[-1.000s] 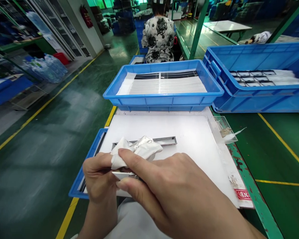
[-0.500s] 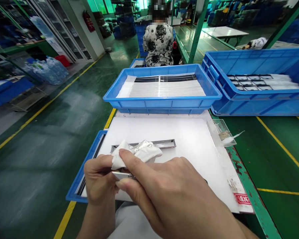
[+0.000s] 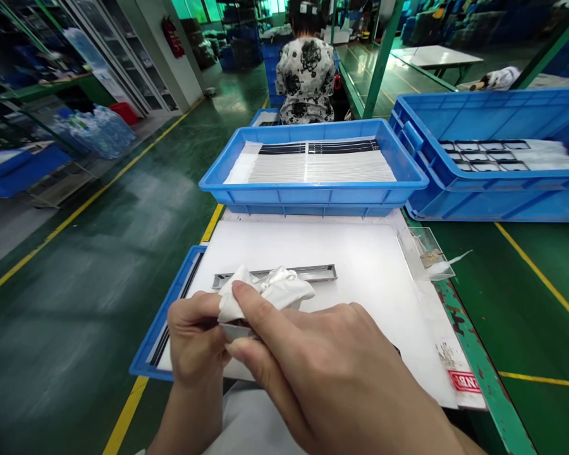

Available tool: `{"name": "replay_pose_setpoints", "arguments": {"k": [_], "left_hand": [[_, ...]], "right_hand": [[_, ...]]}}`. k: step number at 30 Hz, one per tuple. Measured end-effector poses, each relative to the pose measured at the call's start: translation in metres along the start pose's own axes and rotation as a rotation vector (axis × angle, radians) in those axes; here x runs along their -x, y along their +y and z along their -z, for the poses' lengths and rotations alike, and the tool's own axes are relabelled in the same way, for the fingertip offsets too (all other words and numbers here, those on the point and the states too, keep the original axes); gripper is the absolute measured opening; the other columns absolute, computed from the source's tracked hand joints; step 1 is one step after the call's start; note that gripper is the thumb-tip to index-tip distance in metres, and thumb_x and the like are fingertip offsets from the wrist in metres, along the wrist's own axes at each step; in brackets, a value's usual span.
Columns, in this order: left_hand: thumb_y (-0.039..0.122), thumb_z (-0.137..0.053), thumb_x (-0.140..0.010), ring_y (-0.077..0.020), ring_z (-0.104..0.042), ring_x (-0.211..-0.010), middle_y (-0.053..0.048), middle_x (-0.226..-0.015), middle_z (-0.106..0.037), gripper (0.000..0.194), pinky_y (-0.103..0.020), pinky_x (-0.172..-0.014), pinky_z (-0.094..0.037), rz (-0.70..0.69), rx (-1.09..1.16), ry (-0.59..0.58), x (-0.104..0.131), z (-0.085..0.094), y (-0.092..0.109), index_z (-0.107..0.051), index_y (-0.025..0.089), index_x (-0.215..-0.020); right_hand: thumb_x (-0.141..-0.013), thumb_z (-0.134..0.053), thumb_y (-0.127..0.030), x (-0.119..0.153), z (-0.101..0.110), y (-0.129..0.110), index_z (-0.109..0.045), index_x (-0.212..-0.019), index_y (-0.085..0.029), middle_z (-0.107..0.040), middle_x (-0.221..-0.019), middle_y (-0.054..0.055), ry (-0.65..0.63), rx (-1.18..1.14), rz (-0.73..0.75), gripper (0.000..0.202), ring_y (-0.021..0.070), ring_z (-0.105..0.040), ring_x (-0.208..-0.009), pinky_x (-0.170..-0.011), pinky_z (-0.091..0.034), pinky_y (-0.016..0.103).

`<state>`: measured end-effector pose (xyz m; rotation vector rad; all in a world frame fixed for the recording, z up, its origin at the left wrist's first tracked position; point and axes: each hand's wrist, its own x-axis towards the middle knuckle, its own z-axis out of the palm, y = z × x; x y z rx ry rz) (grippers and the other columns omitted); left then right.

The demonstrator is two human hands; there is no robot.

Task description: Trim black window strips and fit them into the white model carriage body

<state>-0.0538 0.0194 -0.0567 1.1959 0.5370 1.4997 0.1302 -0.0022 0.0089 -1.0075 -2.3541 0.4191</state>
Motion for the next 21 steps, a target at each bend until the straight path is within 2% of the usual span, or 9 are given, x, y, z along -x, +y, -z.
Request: {"name": "replay_pose_setpoints", "arguments": {"k": [12,17,21], "left_hand": [[0.028,-0.091,-0.079,-0.0065,-0.043,-0.033,0.0,-0.048,-0.065,0.014,-0.019,-0.033,-0.032,-0.064,-0.093,-0.032,-0.0021,-0.0012,0.0074,-0.088,0.019,-0.089],[0.031,-0.092,-0.078,-0.0102,-0.055,-0.036,-0.004,-0.057,-0.074,0.017,-0.019,-0.037,-0.04,-0.105,-0.126,-0.037,-0.0026,0.0003,0.0072,-0.088,0.018,-0.089],[0.031,-0.093,-0.077,-0.0136,-0.063,-0.042,-0.005,-0.058,-0.075,0.017,-0.02,-0.04,-0.046,-0.119,-0.165,-0.029,-0.0022,0.0019,0.0069,-0.088,0.018,-0.087]], "right_hand": [[-0.116,-0.037,-0.029,0.0001,0.0058,-0.0001,-0.055,-0.148,-0.018,-0.083,-0.092,-0.003,-0.055,-0.118,-0.018,0.038,0.0135,-0.076,-0.066,-0.053,-0.048,0.028],[-0.116,-0.039,-0.029,0.0021,0.0076,-0.0007,-0.053,-0.15,-0.022,-0.083,-0.098,-0.004,-0.072,-0.094,-0.046,0.038,0.0137,-0.078,-0.072,-0.056,-0.05,0.028],[-0.115,-0.04,-0.03,0.002,0.0087,-0.0009,-0.053,-0.149,-0.024,-0.083,-0.095,-0.006,-0.089,-0.099,-0.066,0.037,0.0136,-0.078,-0.072,-0.057,-0.05,0.027]]}}
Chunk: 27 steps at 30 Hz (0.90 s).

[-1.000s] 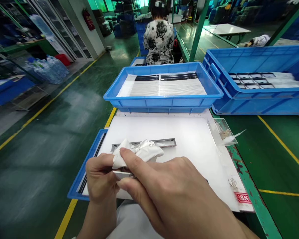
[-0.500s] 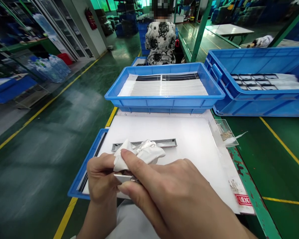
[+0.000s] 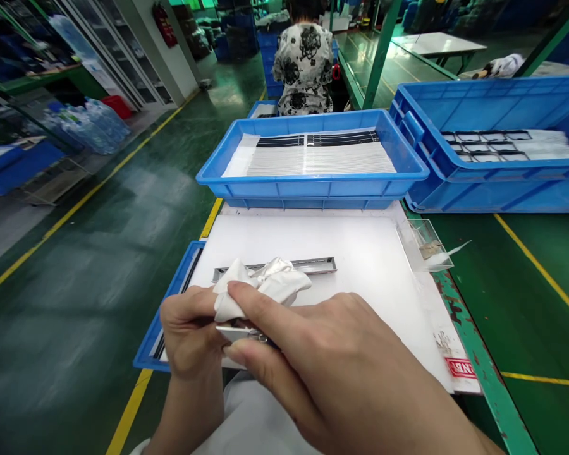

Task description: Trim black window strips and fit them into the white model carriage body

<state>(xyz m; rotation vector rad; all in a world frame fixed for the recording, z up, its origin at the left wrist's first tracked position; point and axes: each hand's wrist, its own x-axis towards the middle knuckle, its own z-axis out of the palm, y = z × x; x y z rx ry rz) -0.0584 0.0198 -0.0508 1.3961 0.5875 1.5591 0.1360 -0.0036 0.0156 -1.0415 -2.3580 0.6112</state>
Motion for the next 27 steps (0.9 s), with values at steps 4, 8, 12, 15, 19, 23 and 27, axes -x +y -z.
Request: {"name": "replay_pose_setpoints", "arguments": {"k": [4,8,12,15,19,23,27], "left_hand": [[0.031,-0.092,-0.077,-0.0111,-0.059,-0.04,-0.003,-0.055,-0.072,0.017,-0.019,-0.038,-0.043,0.0,0.009,0.002,-0.0003,-0.001,-0.0004,-0.087,0.017,-0.086],[0.033,-0.093,-0.077,-0.0077,-0.051,-0.035,0.0,-0.048,-0.065,0.018,-0.017,-0.036,-0.038,-0.002,0.031,0.013,-0.0008,-0.0026,-0.0003,-0.087,0.017,-0.084],[0.032,-0.093,-0.076,-0.0164,-0.069,-0.048,-0.006,-0.061,-0.077,0.018,-0.021,-0.045,-0.053,-0.009,-0.003,0.011,-0.0002,-0.0005,-0.0001,-0.088,0.018,-0.086],[0.031,-0.094,-0.076,-0.0191,-0.073,-0.052,-0.007,-0.066,-0.08,0.019,-0.022,-0.048,-0.056,-0.014,-0.006,0.0,0.0001,0.0011,0.0001,-0.089,0.019,-0.089],[0.028,-0.092,-0.078,-0.0216,-0.077,-0.056,-0.007,-0.07,-0.082,0.019,-0.023,-0.051,-0.059,-0.02,0.031,-0.027,-0.0004,0.0005,-0.0002,-0.089,0.02,-0.095],[0.029,-0.094,-0.076,-0.0198,-0.075,-0.054,-0.007,-0.069,-0.081,0.021,-0.023,-0.05,-0.057,-0.024,0.025,-0.004,0.0001,-0.0004,-0.0016,-0.089,0.02,-0.094],[0.032,-0.094,-0.076,-0.0147,-0.067,-0.046,-0.006,-0.062,-0.078,0.02,-0.02,-0.044,-0.05,-0.025,0.018,0.003,0.0012,0.0,-0.0016,-0.089,0.018,-0.09]], "right_hand": [[-0.115,-0.039,-0.03,0.0005,-0.003,0.0008,-0.053,-0.148,-0.027,-0.082,-0.094,-0.006,0.013,-0.037,-0.011,0.036,0.0133,-0.077,-0.071,-0.057,-0.048,0.027],[-0.115,-0.04,-0.032,0.0019,-0.0058,0.0021,-0.053,-0.148,-0.032,-0.082,-0.095,-0.008,0.005,-0.062,-0.04,0.035,0.0137,-0.076,-0.072,-0.059,-0.048,0.027],[-0.115,-0.042,-0.032,0.0021,-0.0043,0.0023,-0.051,-0.15,-0.032,-0.082,-0.1,-0.007,-0.006,-0.074,-0.036,0.037,0.0123,-0.076,-0.074,-0.061,-0.047,0.025],[-0.114,-0.044,-0.031,0.001,-0.0022,0.0015,-0.051,-0.15,-0.031,-0.082,-0.096,-0.006,-0.01,-0.079,-0.039,0.037,0.0106,-0.072,-0.064,-0.056,-0.043,0.024],[-0.112,-0.046,-0.026,-0.0009,-0.0005,-0.0001,-0.054,-0.149,-0.03,-0.077,-0.081,-0.006,-0.043,-0.118,-0.058,0.037,0.0107,-0.065,-0.054,-0.052,-0.039,0.024],[-0.112,-0.047,-0.025,-0.001,-0.0004,-0.0007,-0.056,-0.148,-0.03,-0.075,-0.075,-0.006,-0.033,-0.141,-0.076,0.038,0.0121,-0.064,-0.054,-0.053,-0.04,0.025],[-0.112,-0.043,-0.025,-0.0016,-0.0004,0.0002,-0.059,-0.147,-0.027,-0.079,-0.085,-0.003,-0.05,-0.165,-0.076,0.038,0.0117,-0.063,-0.054,-0.05,-0.04,0.026]]}}
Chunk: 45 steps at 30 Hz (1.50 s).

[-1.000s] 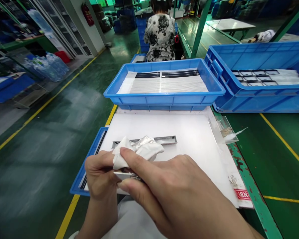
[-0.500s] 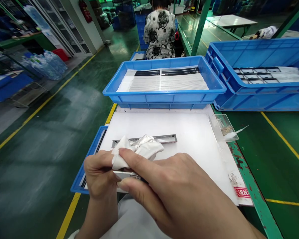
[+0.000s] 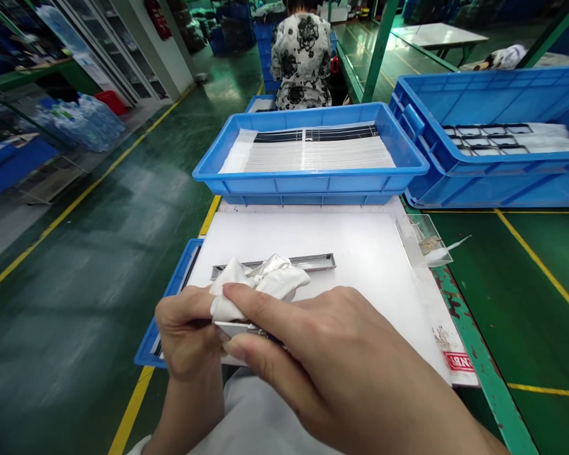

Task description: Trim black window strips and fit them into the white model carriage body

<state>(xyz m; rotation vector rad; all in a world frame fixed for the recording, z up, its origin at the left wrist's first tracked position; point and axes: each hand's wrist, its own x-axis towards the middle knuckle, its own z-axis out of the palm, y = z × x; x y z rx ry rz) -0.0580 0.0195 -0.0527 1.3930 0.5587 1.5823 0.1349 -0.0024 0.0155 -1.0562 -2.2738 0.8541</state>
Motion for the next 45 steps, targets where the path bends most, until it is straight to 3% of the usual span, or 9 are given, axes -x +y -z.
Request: {"name": "replay_pose_setpoints", "arguments": {"k": [10,23,30,45], "left_hand": [[0.03,-0.087,-0.085,-0.0215,-0.078,-0.058,-0.007,-0.069,-0.081,0.014,-0.022,-0.054,-0.061,-0.048,-0.048,-0.054,-0.0024,0.0022,-0.0007,-0.088,0.019,-0.093],[0.031,-0.088,-0.083,-0.0235,-0.079,-0.061,-0.008,-0.072,-0.082,0.015,-0.023,-0.055,-0.063,-0.021,-0.051,-0.061,-0.0032,-0.0025,0.0032,-0.088,0.019,-0.093],[0.028,-0.09,-0.08,-0.0241,-0.08,-0.064,-0.007,-0.075,-0.083,0.019,-0.024,-0.059,-0.064,-0.015,-0.041,-0.068,-0.0016,-0.0013,0.0013,-0.088,0.02,-0.097],[0.028,-0.089,-0.082,-0.0244,-0.081,-0.065,-0.007,-0.075,-0.083,0.016,-0.025,-0.059,-0.064,0.001,-0.031,-0.059,0.0002,-0.0012,0.0036,-0.088,0.02,-0.095]], "right_hand": [[-0.112,-0.049,-0.032,0.0013,0.0048,0.0007,-0.059,-0.146,-0.029,-0.084,-0.105,-0.006,0.001,0.029,0.03,0.035,0.0154,-0.079,-0.081,-0.062,-0.054,0.026],[-0.111,-0.052,-0.035,0.0084,0.0043,0.0043,-0.053,-0.15,-0.035,-0.082,-0.094,-0.005,0.04,0.026,0.022,0.039,0.0165,-0.078,-0.075,-0.059,-0.051,0.026],[-0.114,-0.046,-0.034,0.0045,0.0062,0.0033,-0.058,-0.147,-0.031,-0.083,-0.095,-0.006,0.021,0.064,0.024,0.035,0.0145,-0.077,-0.074,-0.057,-0.052,0.025],[-0.113,-0.047,-0.031,0.0063,0.0073,0.001,-0.055,-0.149,-0.032,-0.083,-0.099,-0.006,-0.002,0.02,0.037,0.036,0.0146,-0.078,-0.078,-0.059,-0.052,0.025]]}}
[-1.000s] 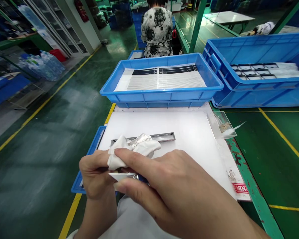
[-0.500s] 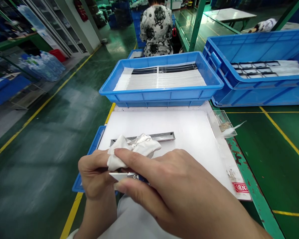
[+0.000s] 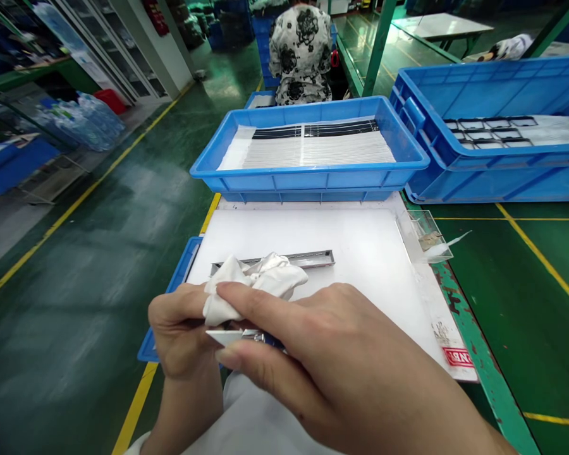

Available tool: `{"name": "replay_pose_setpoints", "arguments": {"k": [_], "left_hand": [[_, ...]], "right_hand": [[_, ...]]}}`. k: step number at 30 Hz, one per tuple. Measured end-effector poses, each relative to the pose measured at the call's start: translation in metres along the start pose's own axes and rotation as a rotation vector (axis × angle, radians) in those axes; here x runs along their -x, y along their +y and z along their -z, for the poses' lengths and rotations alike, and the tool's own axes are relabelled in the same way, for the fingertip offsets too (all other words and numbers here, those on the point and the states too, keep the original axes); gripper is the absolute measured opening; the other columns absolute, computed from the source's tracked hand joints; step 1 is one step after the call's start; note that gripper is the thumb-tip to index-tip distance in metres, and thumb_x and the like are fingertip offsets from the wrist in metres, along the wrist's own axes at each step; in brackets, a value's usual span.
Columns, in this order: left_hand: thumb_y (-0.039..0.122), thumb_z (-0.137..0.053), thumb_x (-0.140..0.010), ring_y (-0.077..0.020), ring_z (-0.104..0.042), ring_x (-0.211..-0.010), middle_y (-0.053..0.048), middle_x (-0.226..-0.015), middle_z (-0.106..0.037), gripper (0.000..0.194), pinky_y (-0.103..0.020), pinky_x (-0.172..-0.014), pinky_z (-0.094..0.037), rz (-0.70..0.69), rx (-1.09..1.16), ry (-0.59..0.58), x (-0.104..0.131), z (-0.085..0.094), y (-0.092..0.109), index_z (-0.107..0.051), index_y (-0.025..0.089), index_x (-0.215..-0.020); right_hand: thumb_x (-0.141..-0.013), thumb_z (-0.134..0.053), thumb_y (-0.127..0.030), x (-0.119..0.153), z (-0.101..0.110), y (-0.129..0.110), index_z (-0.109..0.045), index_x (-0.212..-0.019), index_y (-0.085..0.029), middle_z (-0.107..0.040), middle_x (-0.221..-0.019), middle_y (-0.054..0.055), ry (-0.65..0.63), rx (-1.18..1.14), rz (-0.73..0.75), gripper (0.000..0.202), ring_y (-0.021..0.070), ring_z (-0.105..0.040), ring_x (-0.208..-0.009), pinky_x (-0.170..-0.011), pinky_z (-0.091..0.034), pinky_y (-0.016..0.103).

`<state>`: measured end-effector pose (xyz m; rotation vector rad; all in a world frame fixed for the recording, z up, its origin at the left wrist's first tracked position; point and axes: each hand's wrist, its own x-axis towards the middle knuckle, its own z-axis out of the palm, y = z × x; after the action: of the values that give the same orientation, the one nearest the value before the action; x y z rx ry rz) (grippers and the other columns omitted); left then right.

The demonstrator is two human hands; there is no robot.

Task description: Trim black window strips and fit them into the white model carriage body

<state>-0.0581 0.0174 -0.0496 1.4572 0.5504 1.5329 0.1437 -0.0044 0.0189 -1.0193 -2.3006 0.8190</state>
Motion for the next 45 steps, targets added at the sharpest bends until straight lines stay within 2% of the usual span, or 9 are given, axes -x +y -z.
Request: {"name": "replay_pose_setpoints", "arguments": {"k": [13,19,23,26,29,32,39,45], "left_hand": [[0.027,-0.087,-0.084,-0.0254,-0.081,-0.063,-0.008,-0.075,-0.083,0.013,-0.026,-0.058,-0.066,0.002,0.033,-0.009,-0.0018,-0.0025,0.0013,-0.088,0.02,-0.094],[0.025,-0.09,-0.08,-0.0238,-0.081,-0.063,-0.006,-0.073,-0.083,0.014,-0.023,-0.058,-0.065,-0.012,0.013,-0.008,-0.0018,-0.0019,0.0005,-0.088,0.018,-0.092],[0.026,-0.089,-0.081,-0.0226,-0.079,-0.061,-0.005,-0.072,-0.082,0.013,-0.023,-0.057,-0.064,-0.008,0.014,-0.007,-0.0022,-0.0027,0.001,-0.088,0.019,-0.091],[0.028,-0.087,-0.084,-0.0204,-0.077,-0.057,-0.004,-0.067,-0.08,0.01,-0.022,-0.055,-0.063,0.005,-0.003,0.01,-0.0019,-0.004,0.0017,-0.087,0.019,-0.087],[0.029,-0.088,-0.083,-0.0139,-0.069,-0.048,-0.002,-0.06,-0.076,0.009,-0.02,-0.055,-0.061,0.039,-0.002,0.038,-0.0011,-0.0047,0.002,-0.086,0.02,-0.081],[0.025,-0.09,-0.08,-0.0093,-0.062,-0.044,0.001,-0.057,-0.073,0.008,-0.018,-0.058,-0.061,0.069,0.034,0.046,-0.0005,-0.0047,0.0017,-0.086,0.02,-0.077],[0.018,-0.09,-0.079,-0.0082,-0.064,-0.049,0.002,-0.06,-0.074,0.004,-0.015,-0.06,-0.06,0.11,0.096,0.058,0.0002,-0.0057,0.0037,-0.087,0.02,-0.08],[0.024,-0.092,-0.078,-0.0088,-0.062,-0.047,0.001,-0.059,-0.074,0.009,-0.014,-0.05,-0.052,0.112,0.028,0.086,-0.0009,-0.0063,0.0058,-0.085,0.019,-0.074]], "right_hand": [[-0.113,-0.049,-0.031,-0.0041,-0.0013,0.0006,-0.056,-0.148,-0.033,-0.082,-0.096,-0.007,-0.016,0.0,-0.019,0.036,0.0143,-0.078,-0.076,-0.058,-0.052,0.025],[-0.114,-0.046,-0.035,-0.0057,-0.0011,-0.0001,-0.054,-0.149,-0.032,-0.083,-0.105,-0.007,-0.035,-0.036,-0.037,0.037,0.0139,-0.078,-0.082,-0.062,-0.052,0.025],[-0.114,-0.044,-0.035,-0.0035,-0.0012,-0.0008,-0.055,-0.148,-0.03,-0.083,-0.102,-0.007,-0.034,-0.019,-0.037,0.036,0.014,-0.078,-0.08,-0.062,-0.052,0.025],[-0.114,-0.043,-0.034,-0.002,-0.0024,-0.0007,-0.056,-0.146,-0.029,-0.083,-0.098,-0.007,-0.013,0.011,-0.024,0.035,0.013,-0.077,-0.075,-0.059,-0.05,0.025],[-0.114,-0.044,-0.032,-0.0014,-0.0038,-0.0002,-0.056,-0.145,-0.028,-0.083,-0.097,-0.008,0.012,0.022,0.0,0.033,0.0107,-0.075,-0.069,-0.055,-0.047,0.025],[-0.114,-0.044,-0.031,-0.0012,-0.0043,-0.0006,-0.055,-0.146,-0.028,-0.082,-0.096,-0.008,0.02,0.03,0.012,0.034,0.0107,-0.075,-0.07,-0.057,-0.048,0.025],[-0.115,-0.042,-0.032,-0.0003,-0.0062,-0.002,-0.053,-0.145,-0.029,-0.081,-0.091,-0.008,0.037,0.06,0.004,0.032,0.012,-0.075,-0.068,-0.056,-0.046,0.026],[-0.115,-0.041,-0.033,-0.0011,-0.0088,-0.0002,-0.051,-0.148,-0.03,-0.081,-0.091,-0.008,0.061,0.074,0.012,0.035,0.0123,-0.074,-0.068,-0.056,-0.045,0.027]]}}
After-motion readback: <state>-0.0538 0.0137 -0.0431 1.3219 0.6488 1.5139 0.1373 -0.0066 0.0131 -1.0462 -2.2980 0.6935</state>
